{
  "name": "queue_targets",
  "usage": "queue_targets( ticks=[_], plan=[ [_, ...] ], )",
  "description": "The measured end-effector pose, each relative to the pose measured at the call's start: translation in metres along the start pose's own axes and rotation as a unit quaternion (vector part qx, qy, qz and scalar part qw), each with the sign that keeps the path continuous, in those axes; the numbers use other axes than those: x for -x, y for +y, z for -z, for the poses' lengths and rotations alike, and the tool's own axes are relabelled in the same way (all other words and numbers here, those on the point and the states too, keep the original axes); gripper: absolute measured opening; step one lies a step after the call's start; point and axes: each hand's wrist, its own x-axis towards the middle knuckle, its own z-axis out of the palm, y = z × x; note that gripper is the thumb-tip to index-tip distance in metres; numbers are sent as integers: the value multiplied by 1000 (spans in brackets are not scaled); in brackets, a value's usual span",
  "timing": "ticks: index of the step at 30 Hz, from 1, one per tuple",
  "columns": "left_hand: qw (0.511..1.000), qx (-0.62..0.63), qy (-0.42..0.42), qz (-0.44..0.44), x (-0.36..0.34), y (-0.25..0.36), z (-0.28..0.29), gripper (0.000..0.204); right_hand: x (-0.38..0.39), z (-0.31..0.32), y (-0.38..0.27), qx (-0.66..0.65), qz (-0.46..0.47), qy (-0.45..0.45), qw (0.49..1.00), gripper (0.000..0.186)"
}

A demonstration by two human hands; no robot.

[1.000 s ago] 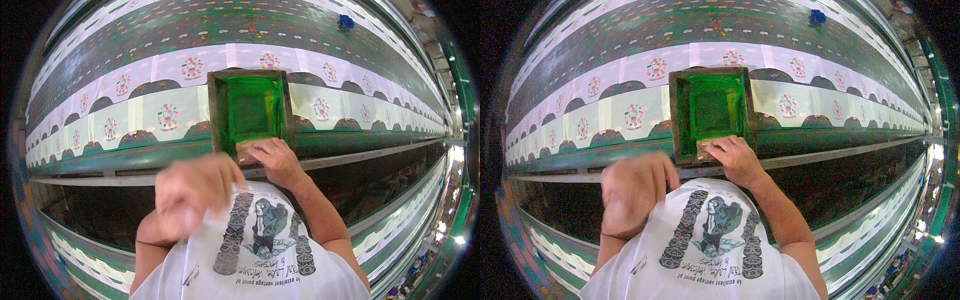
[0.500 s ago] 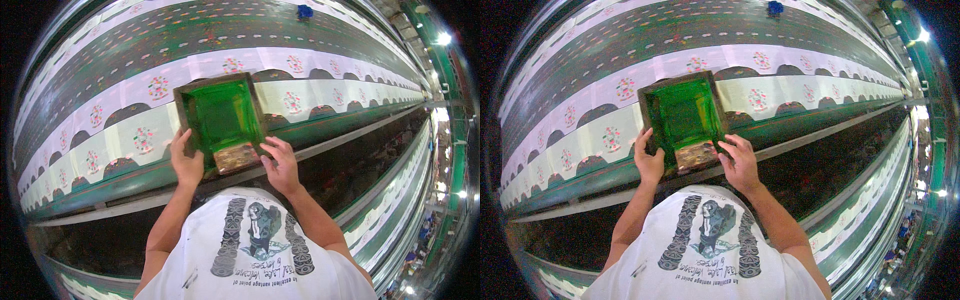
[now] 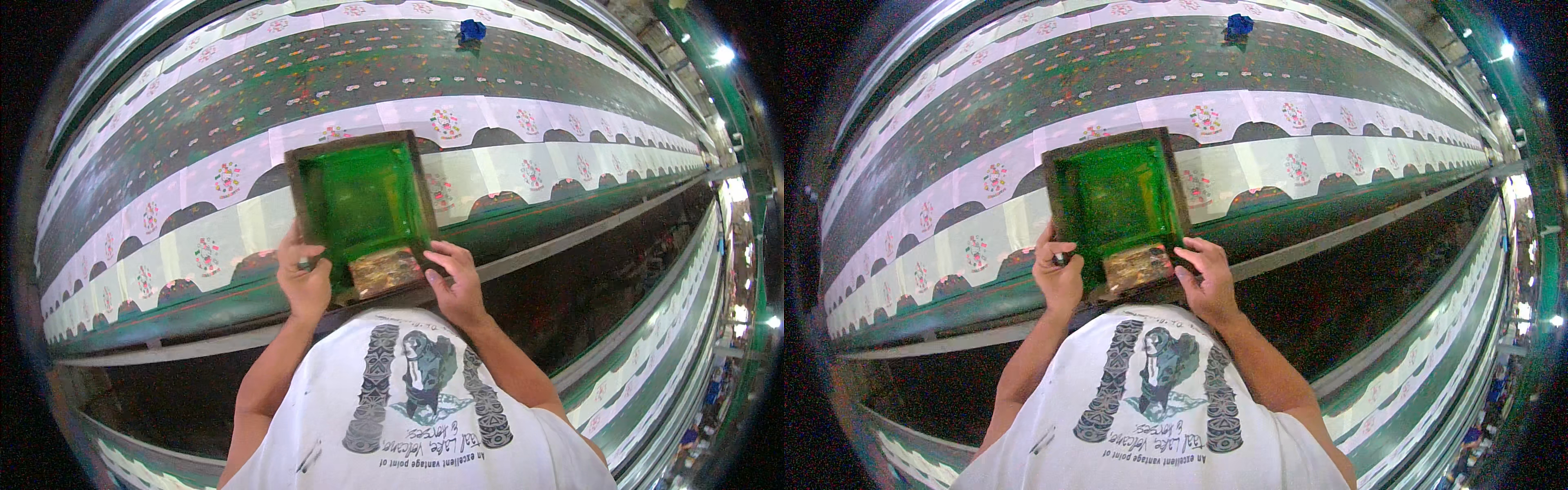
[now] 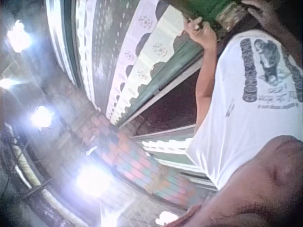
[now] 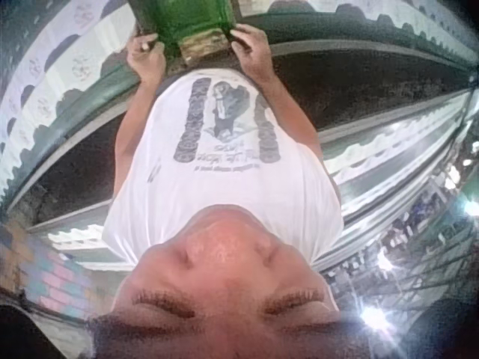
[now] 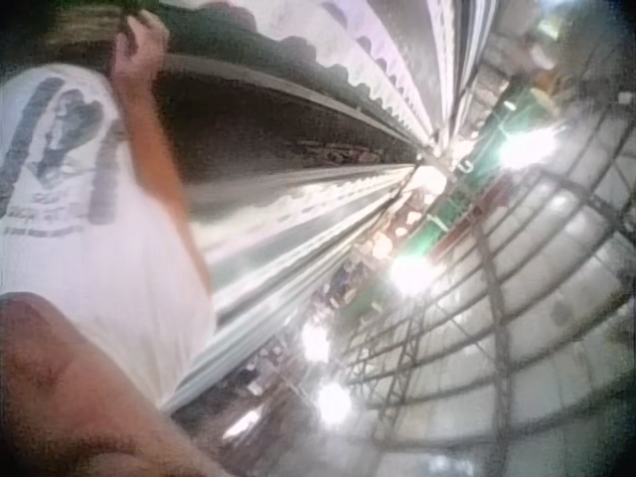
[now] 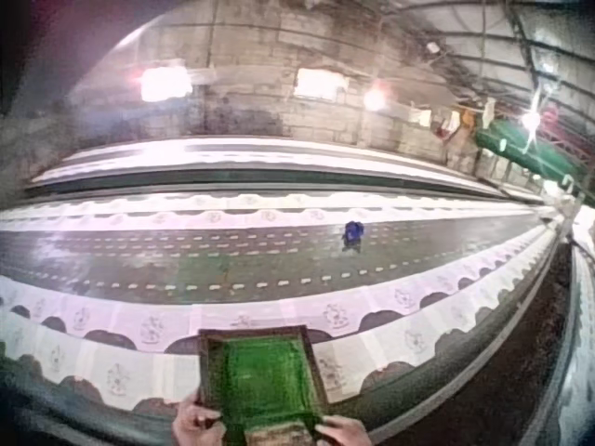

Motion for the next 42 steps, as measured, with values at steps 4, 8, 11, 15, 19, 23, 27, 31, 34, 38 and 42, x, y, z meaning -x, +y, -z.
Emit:
queue_targets(
  ticks=[4,8,11,15,19,23,27,31,34,38,42],
  plan=[
    [999,-37,4,-11,19,-14,-81,32,-5,64,53,24,8,-4,1000,37],
    [996,61,18,62,32,-11,-140,28,-9,108,91,48,47,-2,998,34],
    [994,49,22,97,34,-13,-155,28,-13,124,97,38,81,-13,996,33],
    [989,55,25,138,33,-13,-157,27,-23,129,91,35,174,-61,982,33],
    [986,46,38,158,35,-14,-159,26,-39,116,74,52,237,-124,962,30],
    [992,56,30,113,34,-18,-162,24,-52,97,74,103,241,-164,951,37],
    [988,43,37,144,36,-21,-165,22,-65,99,61,139,217,-224,940,42],
    [989,-6,20,149,36,-26,-160,20,-80,101,57,156,176,-268,934,44],
    [994,-8,22,108,37,-33,-160,19,-82,110,47,147,158,-280,935,45],
    [996,-21,11,85,37,-30,-161,18,-63,101,54,145,180,-251,940,48],
    [996,-32,-1,87,39,-29,-161,19,-69,88,62,160,209,-181,948,49]
  ],
)
